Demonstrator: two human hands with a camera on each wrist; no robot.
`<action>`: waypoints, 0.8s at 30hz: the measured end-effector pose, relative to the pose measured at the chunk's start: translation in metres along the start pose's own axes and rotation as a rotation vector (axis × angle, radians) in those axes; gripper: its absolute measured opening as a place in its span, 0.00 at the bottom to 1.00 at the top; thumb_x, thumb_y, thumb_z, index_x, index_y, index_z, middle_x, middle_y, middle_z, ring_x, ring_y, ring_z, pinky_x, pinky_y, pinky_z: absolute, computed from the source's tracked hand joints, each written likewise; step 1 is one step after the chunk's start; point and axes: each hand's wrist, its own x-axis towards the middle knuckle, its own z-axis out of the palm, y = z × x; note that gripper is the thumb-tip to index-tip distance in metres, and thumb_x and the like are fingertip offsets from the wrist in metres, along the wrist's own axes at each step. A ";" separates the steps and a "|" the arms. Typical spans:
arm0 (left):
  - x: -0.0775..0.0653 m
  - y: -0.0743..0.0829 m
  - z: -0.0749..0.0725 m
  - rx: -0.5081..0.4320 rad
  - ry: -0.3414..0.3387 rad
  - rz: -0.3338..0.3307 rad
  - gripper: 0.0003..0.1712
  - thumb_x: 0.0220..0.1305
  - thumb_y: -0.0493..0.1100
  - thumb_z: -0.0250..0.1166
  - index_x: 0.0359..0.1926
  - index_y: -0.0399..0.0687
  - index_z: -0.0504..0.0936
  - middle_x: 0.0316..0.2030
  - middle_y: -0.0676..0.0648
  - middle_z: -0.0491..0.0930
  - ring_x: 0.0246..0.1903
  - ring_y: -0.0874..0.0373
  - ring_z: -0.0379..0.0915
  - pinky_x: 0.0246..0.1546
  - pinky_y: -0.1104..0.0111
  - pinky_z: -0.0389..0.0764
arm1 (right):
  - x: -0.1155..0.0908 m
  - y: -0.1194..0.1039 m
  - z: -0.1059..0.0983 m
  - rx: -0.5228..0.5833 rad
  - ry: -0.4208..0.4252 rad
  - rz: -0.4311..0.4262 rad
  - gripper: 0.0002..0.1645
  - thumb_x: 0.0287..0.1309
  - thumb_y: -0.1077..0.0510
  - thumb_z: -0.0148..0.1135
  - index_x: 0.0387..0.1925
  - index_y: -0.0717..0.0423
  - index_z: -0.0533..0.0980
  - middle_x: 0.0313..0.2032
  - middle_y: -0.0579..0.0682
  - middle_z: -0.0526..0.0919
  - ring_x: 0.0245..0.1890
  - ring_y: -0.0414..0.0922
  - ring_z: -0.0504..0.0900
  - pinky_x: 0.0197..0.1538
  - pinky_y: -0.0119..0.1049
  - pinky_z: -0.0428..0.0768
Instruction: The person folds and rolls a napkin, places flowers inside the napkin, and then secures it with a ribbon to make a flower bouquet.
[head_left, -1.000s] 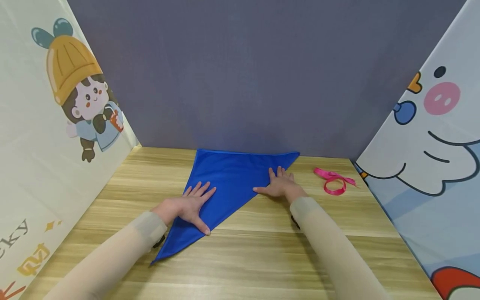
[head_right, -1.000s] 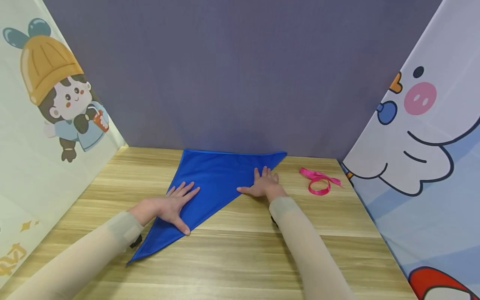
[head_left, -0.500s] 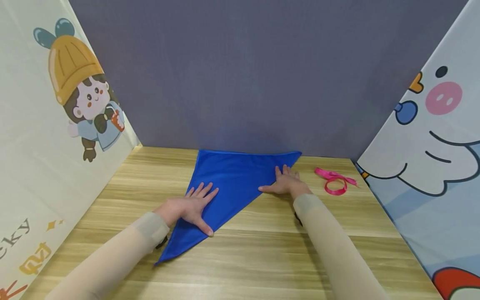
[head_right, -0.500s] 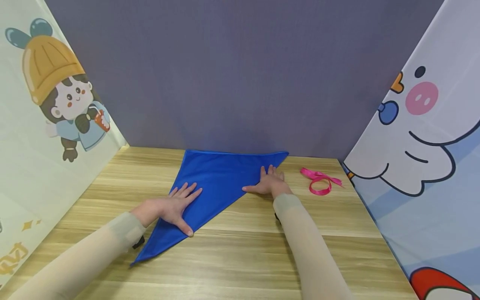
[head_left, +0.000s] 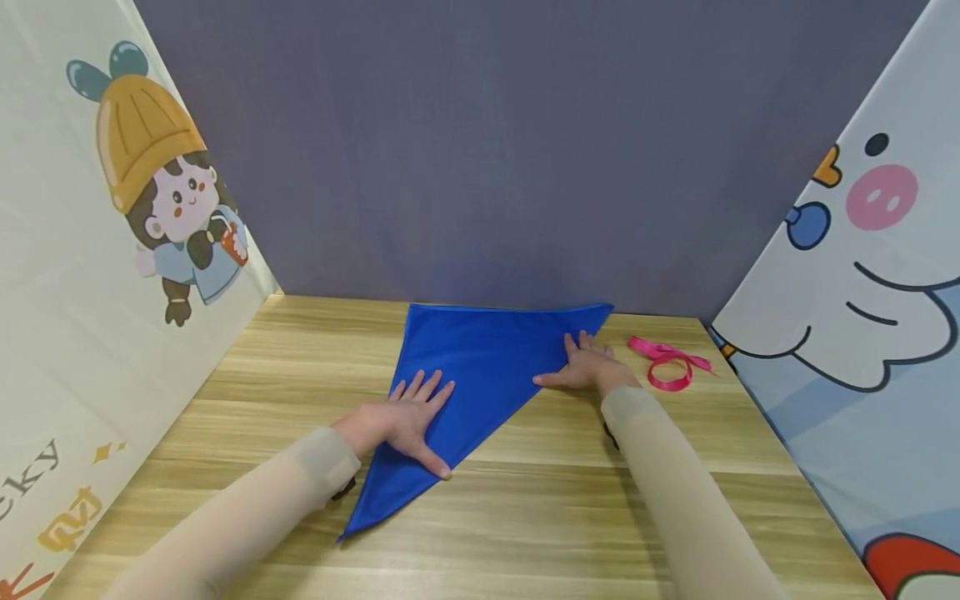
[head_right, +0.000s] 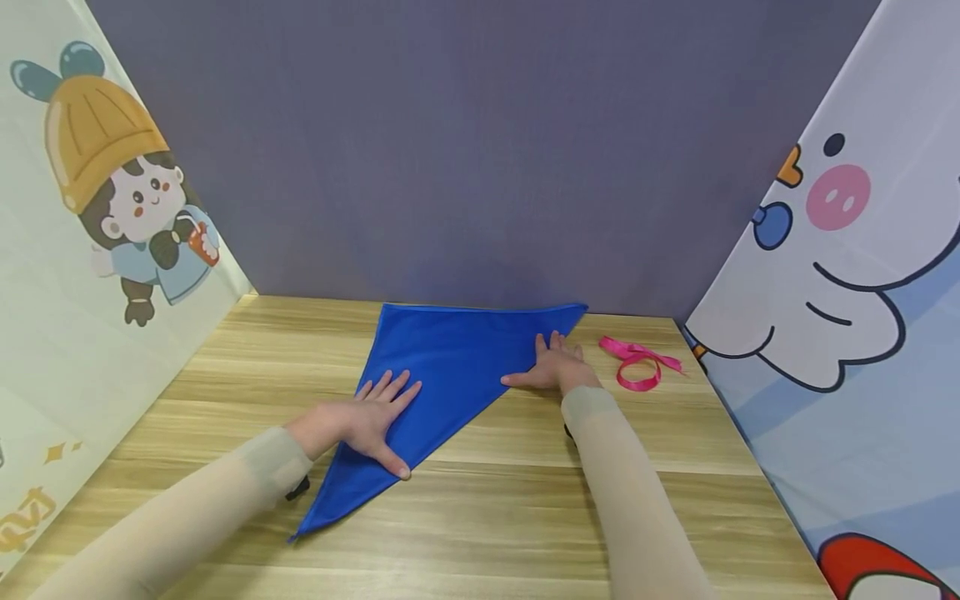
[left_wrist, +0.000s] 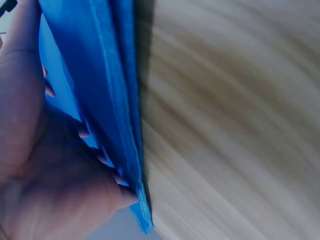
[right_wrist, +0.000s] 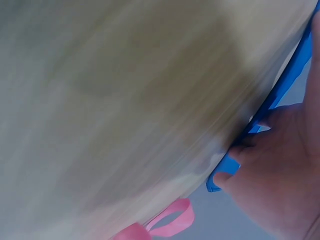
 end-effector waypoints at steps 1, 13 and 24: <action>0.001 0.002 0.000 -0.002 -0.001 -0.002 0.87 0.48 0.84 0.77 0.91 0.53 0.34 0.90 0.41 0.26 0.88 0.36 0.19 0.86 0.37 0.32 | -0.001 0.002 -0.001 -0.004 -0.001 0.000 0.85 0.59 0.10 0.58 0.88 0.62 0.34 0.86 0.71 0.26 0.87 0.69 0.26 0.84 0.73 0.31; 0.014 0.021 -0.001 0.034 -0.019 -0.028 0.88 0.47 0.86 0.76 0.91 0.57 0.32 0.89 0.42 0.23 0.88 0.36 0.16 0.86 0.36 0.33 | -0.010 0.016 -0.008 -0.008 0.007 0.003 0.81 0.62 0.12 0.57 0.89 0.60 0.33 0.87 0.70 0.27 0.87 0.70 0.28 0.84 0.73 0.35; 0.022 0.031 -0.003 0.039 -0.024 -0.027 0.88 0.47 0.86 0.76 0.91 0.56 0.32 0.89 0.41 0.23 0.88 0.36 0.17 0.86 0.36 0.33 | -0.013 0.026 -0.005 0.058 0.028 0.077 0.82 0.57 0.09 0.58 0.90 0.49 0.32 0.88 0.61 0.24 0.87 0.72 0.30 0.80 0.80 0.41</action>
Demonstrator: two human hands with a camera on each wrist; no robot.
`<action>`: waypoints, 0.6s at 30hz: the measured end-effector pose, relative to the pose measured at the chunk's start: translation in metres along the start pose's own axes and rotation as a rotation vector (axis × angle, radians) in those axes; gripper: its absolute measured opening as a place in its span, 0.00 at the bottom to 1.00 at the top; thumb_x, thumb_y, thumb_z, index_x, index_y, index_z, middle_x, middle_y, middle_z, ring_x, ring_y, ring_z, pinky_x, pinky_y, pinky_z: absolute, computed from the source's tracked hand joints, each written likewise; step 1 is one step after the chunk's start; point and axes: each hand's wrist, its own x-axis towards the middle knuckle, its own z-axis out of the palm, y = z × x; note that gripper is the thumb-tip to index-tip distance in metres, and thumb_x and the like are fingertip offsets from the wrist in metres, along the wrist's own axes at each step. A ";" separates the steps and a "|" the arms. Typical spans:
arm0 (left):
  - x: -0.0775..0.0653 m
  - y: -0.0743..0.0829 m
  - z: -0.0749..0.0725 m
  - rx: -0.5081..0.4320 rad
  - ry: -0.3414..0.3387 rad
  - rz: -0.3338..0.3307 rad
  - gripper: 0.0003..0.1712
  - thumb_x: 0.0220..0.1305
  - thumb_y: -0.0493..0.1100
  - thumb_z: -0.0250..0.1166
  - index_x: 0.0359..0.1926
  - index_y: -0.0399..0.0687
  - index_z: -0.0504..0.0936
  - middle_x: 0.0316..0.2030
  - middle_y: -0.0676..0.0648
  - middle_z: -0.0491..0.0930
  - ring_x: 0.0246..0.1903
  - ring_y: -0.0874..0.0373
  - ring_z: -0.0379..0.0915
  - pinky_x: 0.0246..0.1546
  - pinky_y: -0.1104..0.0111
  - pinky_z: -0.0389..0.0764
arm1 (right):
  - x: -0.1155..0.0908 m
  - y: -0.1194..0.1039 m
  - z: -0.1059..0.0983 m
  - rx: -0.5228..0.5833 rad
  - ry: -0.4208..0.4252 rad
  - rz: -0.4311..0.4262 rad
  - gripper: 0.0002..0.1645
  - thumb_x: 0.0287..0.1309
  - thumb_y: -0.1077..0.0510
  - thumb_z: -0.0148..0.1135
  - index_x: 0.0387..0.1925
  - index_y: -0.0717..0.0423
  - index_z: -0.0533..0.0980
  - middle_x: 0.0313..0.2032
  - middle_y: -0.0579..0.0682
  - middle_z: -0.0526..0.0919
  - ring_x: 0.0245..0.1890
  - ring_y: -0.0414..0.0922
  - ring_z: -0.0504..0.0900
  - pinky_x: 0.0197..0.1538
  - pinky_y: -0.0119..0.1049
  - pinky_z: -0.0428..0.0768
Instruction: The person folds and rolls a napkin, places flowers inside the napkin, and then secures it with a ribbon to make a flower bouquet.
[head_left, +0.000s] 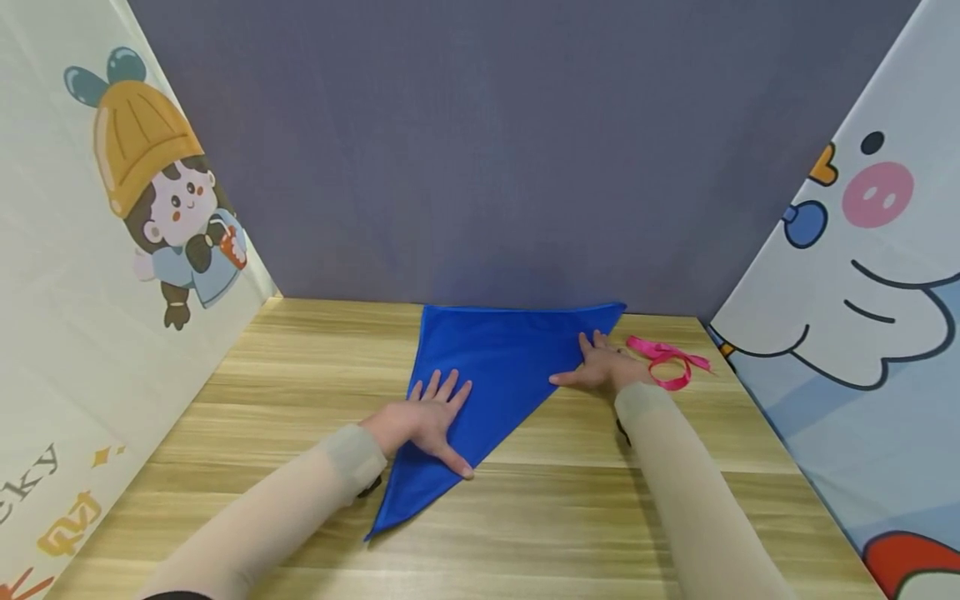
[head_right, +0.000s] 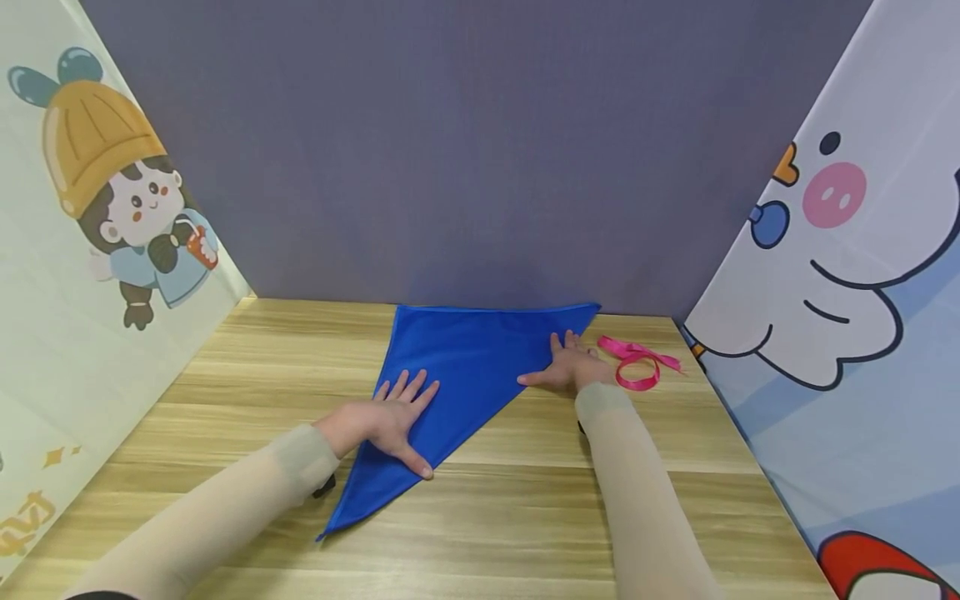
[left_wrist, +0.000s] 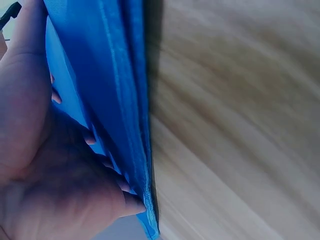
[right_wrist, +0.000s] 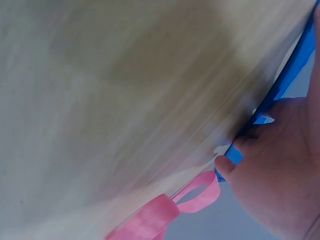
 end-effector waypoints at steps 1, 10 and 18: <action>0.000 0.001 0.000 0.001 0.002 0.000 0.88 0.47 0.85 0.76 0.91 0.56 0.32 0.89 0.41 0.23 0.88 0.36 0.17 0.86 0.36 0.33 | 0.001 0.001 0.000 -0.001 -0.001 0.002 0.83 0.57 0.09 0.58 0.90 0.49 0.32 0.88 0.61 0.24 0.87 0.71 0.30 0.80 0.80 0.40; -0.001 0.002 0.000 -0.006 0.018 0.015 0.88 0.48 0.85 0.76 0.91 0.55 0.33 0.89 0.41 0.24 0.88 0.37 0.17 0.86 0.37 0.31 | 0.004 0.005 -0.002 -0.008 -0.007 0.008 0.84 0.54 0.07 0.58 0.90 0.48 0.32 0.88 0.60 0.24 0.88 0.68 0.29 0.80 0.81 0.41; 0.000 0.001 -0.001 -0.021 0.029 0.027 0.87 0.48 0.84 0.76 0.91 0.54 0.33 0.89 0.41 0.24 0.88 0.37 0.18 0.86 0.36 0.31 | 0.005 0.006 -0.003 -0.020 -0.011 0.024 0.84 0.53 0.07 0.58 0.90 0.47 0.32 0.88 0.60 0.24 0.87 0.70 0.31 0.79 0.82 0.42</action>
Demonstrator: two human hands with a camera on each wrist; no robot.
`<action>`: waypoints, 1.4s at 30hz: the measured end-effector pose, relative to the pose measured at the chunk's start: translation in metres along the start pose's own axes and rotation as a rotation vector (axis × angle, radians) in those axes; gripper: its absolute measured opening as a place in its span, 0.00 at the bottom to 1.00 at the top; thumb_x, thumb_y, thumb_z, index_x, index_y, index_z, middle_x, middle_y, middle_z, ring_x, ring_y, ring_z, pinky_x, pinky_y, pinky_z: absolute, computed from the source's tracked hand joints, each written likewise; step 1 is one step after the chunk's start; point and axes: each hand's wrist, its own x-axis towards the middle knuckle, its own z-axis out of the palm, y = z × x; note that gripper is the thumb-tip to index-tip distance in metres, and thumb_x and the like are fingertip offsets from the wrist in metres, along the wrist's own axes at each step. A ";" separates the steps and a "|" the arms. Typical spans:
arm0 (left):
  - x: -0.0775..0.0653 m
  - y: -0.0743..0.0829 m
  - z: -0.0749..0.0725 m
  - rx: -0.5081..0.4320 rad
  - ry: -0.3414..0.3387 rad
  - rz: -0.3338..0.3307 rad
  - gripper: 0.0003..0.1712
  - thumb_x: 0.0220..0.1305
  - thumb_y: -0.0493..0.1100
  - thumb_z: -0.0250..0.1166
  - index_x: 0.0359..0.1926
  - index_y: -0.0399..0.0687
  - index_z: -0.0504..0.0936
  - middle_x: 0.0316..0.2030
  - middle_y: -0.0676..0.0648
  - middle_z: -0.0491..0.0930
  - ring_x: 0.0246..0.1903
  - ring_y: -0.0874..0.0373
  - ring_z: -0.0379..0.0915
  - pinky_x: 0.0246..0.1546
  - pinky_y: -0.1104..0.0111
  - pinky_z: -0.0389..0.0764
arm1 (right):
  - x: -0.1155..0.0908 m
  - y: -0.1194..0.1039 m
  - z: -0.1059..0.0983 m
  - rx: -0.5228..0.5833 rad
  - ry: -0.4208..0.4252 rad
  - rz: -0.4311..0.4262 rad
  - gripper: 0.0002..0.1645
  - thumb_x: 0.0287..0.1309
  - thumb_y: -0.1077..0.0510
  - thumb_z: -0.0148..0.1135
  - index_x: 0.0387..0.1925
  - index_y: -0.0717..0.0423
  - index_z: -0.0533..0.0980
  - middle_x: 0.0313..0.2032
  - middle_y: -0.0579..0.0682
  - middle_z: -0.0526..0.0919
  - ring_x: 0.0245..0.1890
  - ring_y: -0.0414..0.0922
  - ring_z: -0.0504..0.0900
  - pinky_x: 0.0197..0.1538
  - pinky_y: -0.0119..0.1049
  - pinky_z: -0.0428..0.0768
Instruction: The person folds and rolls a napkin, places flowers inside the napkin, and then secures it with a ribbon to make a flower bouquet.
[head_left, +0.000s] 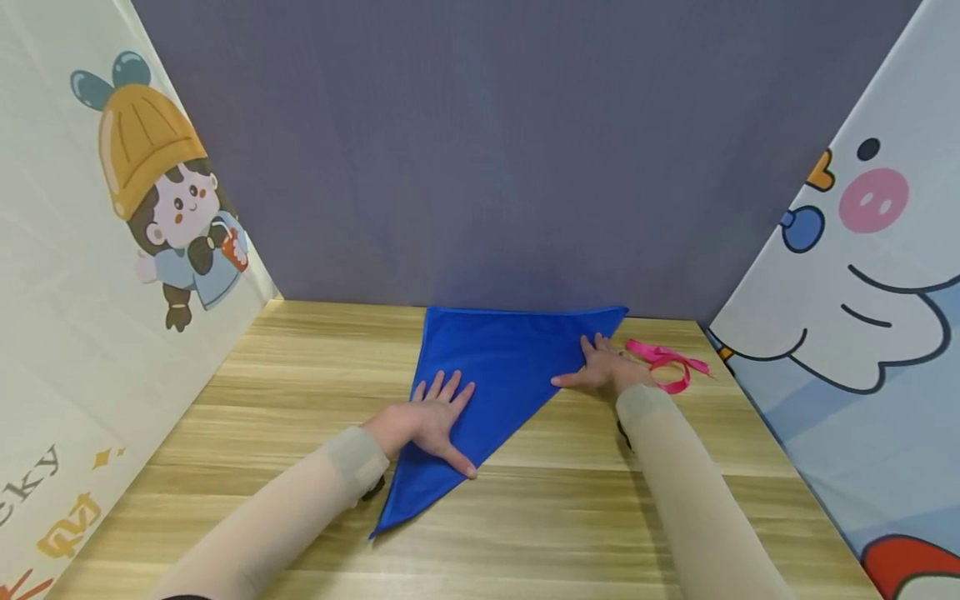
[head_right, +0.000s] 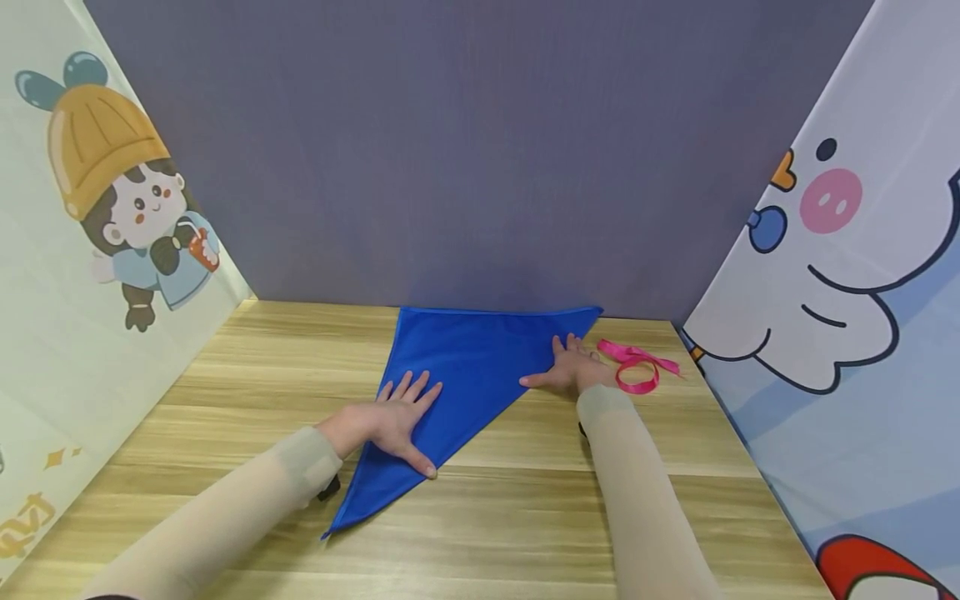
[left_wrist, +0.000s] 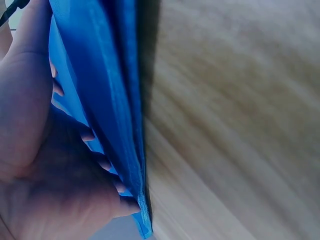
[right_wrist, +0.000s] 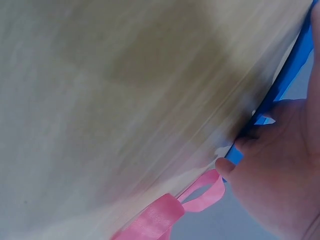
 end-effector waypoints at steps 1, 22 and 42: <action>0.001 0.000 0.000 0.001 0.001 0.001 0.87 0.48 0.85 0.76 0.91 0.55 0.33 0.90 0.41 0.24 0.88 0.37 0.17 0.86 0.36 0.31 | 0.000 0.000 0.000 0.002 0.000 -0.001 0.84 0.53 0.07 0.58 0.90 0.47 0.32 0.88 0.61 0.24 0.87 0.70 0.31 0.79 0.82 0.42; -0.003 -0.030 -0.008 -0.296 0.383 0.344 0.40 0.76 0.56 0.71 0.78 0.37 0.74 0.76 0.36 0.74 0.78 0.38 0.67 0.78 0.43 0.70 | -0.033 -0.012 -0.001 0.182 0.277 -0.312 0.50 0.80 0.32 0.58 0.84 0.62 0.60 0.81 0.71 0.63 0.79 0.70 0.67 0.77 0.70 0.69; -0.064 -0.059 0.004 -0.536 0.347 0.374 0.24 0.78 0.50 0.71 0.65 0.41 0.86 0.61 0.41 0.87 0.58 0.49 0.84 0.60 0.58 0.86 | -0.135 -0.082 0.067 0.659 0.084 -0.594 0.25 0.76 0.56 0.68 0.65 0.68 0.78 0.60 0.70 0.84 0.51 0.50 0.86 0.47 0.30 0.85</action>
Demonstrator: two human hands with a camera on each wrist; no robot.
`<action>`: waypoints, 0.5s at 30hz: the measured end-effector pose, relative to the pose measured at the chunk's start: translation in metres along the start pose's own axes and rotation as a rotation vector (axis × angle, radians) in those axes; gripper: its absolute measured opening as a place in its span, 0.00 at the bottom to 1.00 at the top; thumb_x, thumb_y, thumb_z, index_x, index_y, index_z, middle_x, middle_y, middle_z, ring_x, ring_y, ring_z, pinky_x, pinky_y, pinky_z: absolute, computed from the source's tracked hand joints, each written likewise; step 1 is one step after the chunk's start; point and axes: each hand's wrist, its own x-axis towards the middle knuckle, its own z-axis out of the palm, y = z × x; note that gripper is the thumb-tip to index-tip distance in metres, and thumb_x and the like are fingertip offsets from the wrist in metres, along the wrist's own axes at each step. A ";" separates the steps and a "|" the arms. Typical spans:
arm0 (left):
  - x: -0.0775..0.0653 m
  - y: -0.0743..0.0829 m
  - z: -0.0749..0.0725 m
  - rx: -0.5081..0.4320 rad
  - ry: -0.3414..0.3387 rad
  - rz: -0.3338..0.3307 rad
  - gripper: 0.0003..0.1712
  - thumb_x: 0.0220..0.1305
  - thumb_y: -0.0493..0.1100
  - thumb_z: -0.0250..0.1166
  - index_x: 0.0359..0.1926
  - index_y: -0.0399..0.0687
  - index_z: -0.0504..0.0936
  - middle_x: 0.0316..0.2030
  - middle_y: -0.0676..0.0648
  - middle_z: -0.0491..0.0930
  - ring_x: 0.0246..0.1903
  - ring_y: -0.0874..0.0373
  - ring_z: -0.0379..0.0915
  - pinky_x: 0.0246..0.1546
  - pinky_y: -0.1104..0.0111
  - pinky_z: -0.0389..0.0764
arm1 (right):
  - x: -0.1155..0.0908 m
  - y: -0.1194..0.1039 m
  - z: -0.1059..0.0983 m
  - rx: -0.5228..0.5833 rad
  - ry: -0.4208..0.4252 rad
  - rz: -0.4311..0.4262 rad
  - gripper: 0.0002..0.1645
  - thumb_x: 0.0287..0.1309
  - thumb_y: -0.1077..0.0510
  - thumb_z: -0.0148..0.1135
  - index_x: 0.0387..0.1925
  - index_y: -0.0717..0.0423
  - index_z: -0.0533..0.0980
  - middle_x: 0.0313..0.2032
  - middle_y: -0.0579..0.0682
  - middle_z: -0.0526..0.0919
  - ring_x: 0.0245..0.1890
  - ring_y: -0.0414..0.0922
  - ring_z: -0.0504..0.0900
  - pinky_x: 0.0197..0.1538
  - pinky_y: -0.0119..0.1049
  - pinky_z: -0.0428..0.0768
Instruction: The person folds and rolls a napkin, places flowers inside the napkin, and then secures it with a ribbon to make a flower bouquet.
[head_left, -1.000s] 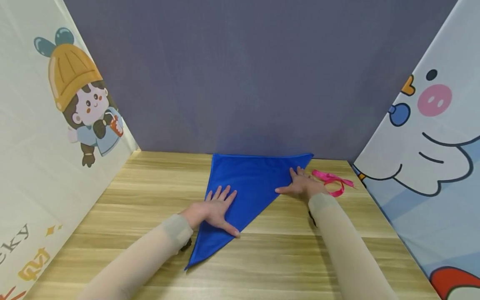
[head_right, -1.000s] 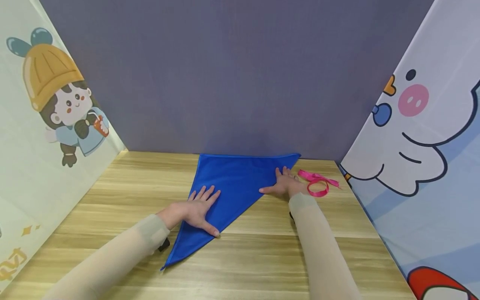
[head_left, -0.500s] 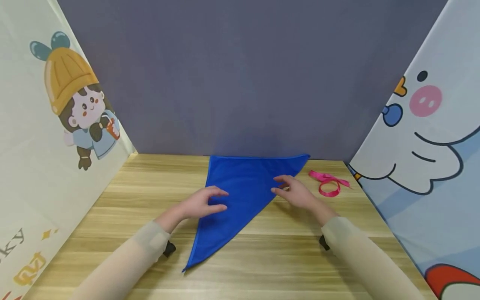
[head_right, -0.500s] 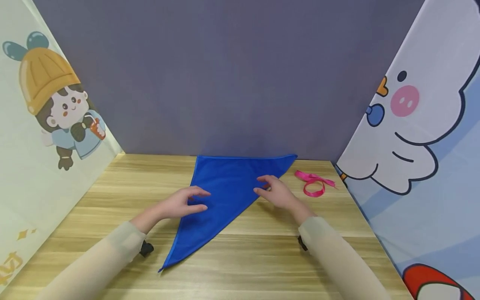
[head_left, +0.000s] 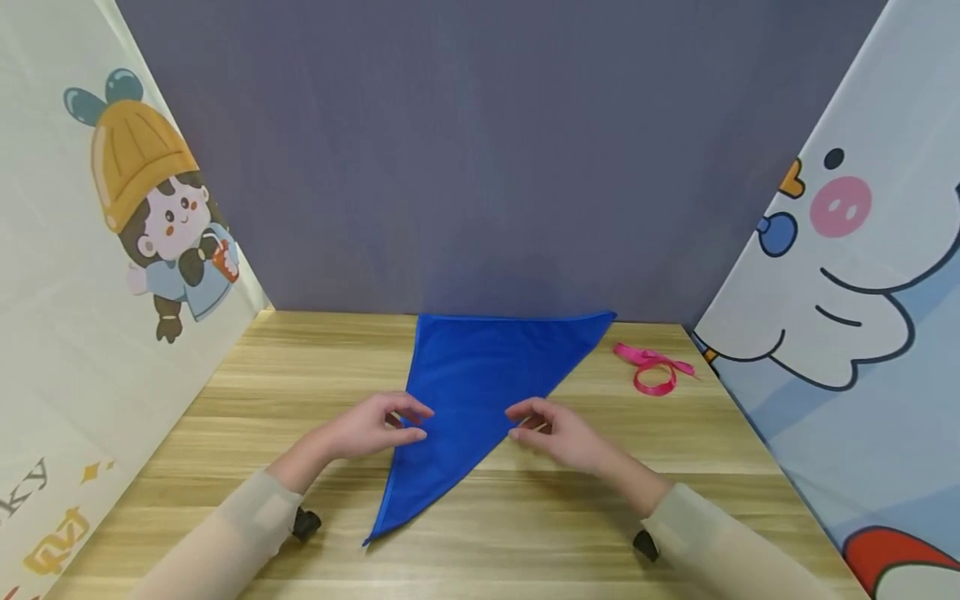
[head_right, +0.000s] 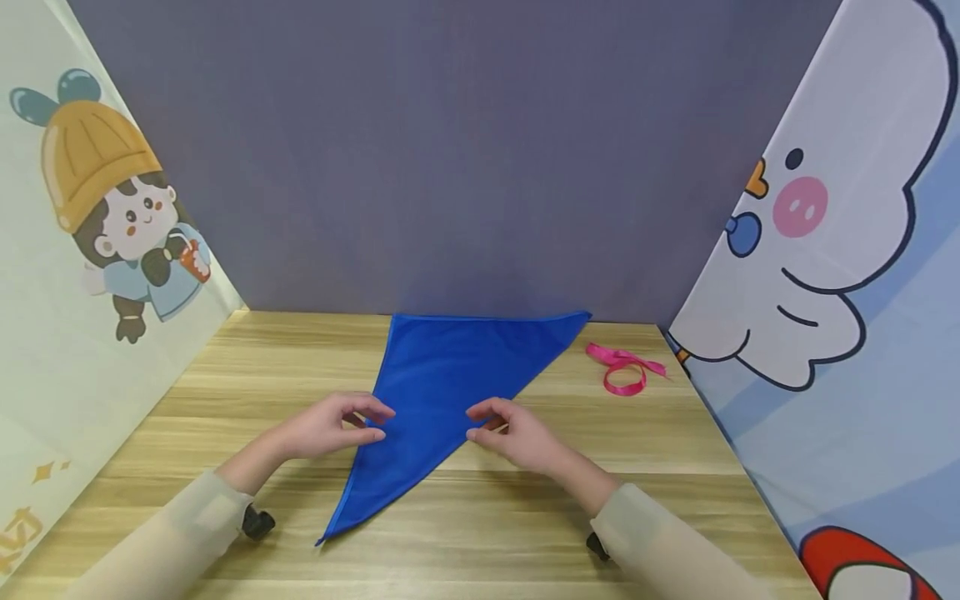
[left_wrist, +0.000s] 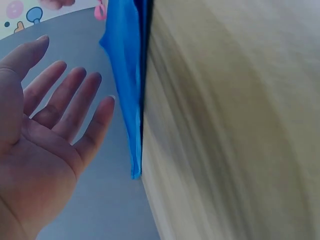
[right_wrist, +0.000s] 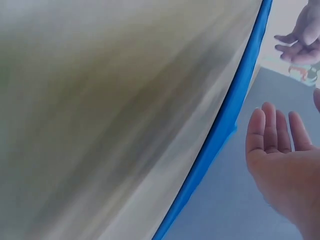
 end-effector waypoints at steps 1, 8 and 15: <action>-0.003 0.000 0.000 -0.004 -0.001 -0.002 0.23 0.78 0.50 0.71 0.65 0.41 0.86 0.61 0.42 0.87 0.58 0.50 0.84 0.60 0.59 0.86 | -0.002 -0.002 0.004 0.016 -0.010 -0.003 0.25 0.76 0.57 0.68 0.65 0.69 0.78 0.60 0.70 0.84 0.51 0.50 0.86 0.47 0.30 0.84; -0.018 -0.008 0.000 -0.048 -0.012 -0.002 0.22 0.77 0.48 0.71 0.63 0.39 0.86 0.57 0.41 0.89 0.50 0.61 0.86 0.57 0.66 0.87 | -0.005 -0.008 0.032 0.050 -0.064 0.000 0.24 0.76 0.55 0.69 0.64 0.66 0.80 0.56 0.63 0.87 0.51 0.48 0.86 0.49 0.30 0.84; -0.029 -0.010 -0.004 -0.112 -0.079 -0.006 0.19 0.78 0.46 0.70 0.62 0.39 0.87 0.56 0.40 0.90 0.51 0.61 0.87 0.54 0.69 0.87 | 0.000 -0.017 0.056 0.062 -0.094 -0.002 0.22 0.74 0.54 0.71 0.61 0.63 0.83 0.51 0.57 0.89 0.45 0.41 0.86 0.46 0.29 0.84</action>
